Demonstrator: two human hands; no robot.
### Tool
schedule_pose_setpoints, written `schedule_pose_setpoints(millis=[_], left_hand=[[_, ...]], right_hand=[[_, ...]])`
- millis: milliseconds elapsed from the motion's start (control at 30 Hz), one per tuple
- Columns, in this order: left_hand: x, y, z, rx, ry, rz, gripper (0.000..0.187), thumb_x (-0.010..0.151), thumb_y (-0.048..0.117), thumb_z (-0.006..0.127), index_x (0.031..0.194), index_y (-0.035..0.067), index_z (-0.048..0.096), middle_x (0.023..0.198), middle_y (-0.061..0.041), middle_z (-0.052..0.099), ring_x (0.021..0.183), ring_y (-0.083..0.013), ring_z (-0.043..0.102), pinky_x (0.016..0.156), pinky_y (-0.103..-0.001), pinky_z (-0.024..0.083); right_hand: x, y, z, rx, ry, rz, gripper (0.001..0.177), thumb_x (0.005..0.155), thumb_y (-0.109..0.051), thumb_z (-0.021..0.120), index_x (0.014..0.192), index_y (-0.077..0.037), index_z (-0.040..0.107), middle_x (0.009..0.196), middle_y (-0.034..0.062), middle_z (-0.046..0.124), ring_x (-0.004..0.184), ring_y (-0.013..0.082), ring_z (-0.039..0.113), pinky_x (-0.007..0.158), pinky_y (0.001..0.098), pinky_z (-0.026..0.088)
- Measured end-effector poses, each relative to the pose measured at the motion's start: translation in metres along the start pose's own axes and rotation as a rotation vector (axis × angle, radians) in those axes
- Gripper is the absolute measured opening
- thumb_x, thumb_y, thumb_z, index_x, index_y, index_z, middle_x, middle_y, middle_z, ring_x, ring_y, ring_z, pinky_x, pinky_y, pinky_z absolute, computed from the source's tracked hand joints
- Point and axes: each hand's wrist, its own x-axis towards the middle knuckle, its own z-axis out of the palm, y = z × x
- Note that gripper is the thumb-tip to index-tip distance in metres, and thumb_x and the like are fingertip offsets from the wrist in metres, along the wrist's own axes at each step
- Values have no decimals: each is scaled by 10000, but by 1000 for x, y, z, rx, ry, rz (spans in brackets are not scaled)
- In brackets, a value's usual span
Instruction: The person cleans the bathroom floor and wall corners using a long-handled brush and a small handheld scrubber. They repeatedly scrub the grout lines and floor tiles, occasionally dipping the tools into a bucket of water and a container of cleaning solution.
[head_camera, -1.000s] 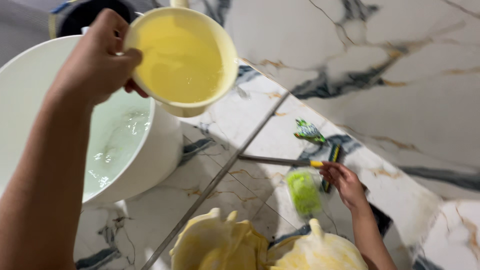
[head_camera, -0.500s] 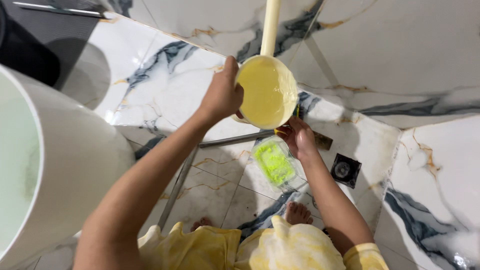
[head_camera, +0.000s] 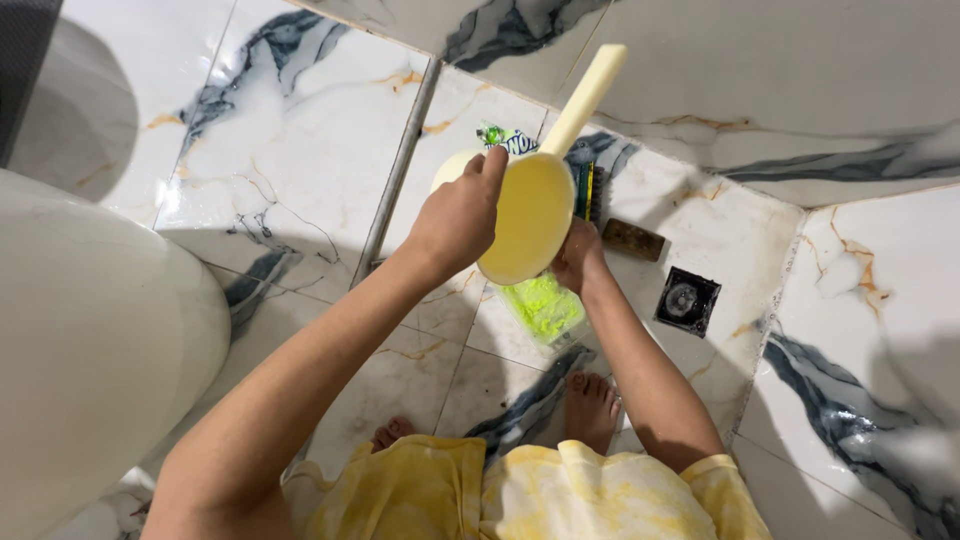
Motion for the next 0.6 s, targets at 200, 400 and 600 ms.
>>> schedule_pose_setpoints(millis=[200,400,600], left_hand=[[-11,2,11,135,-68,32,454,801,-39,618,1192,14,393,1307,-384,537,715,-442,716,557,-501,589],[-15,10,23,253,-131,43,418,884,81,623,1218,8,383,1329,-396,508,659,-420,730,490,-471,594],[-14,3,26,225,-99,47,426,887,50,619,1242,5,388,1183,-331,598,668,-413,720,500,-475,580]], right_hand=[[-41,11,11,-347,-122,-7,190,1011,-147,451,1143,-131,586,811,-21,688,623,94,646,565,289,545],[-47,14,3,-473,-259,-69,113,1016,34,557,964,72,650,763,122,661,632,172,605,580,341,503],[-39,31,-23,-468,-227,-57,136,965,56,563,1038,78,675,831,141,698,675,168,613,614,333,519]])
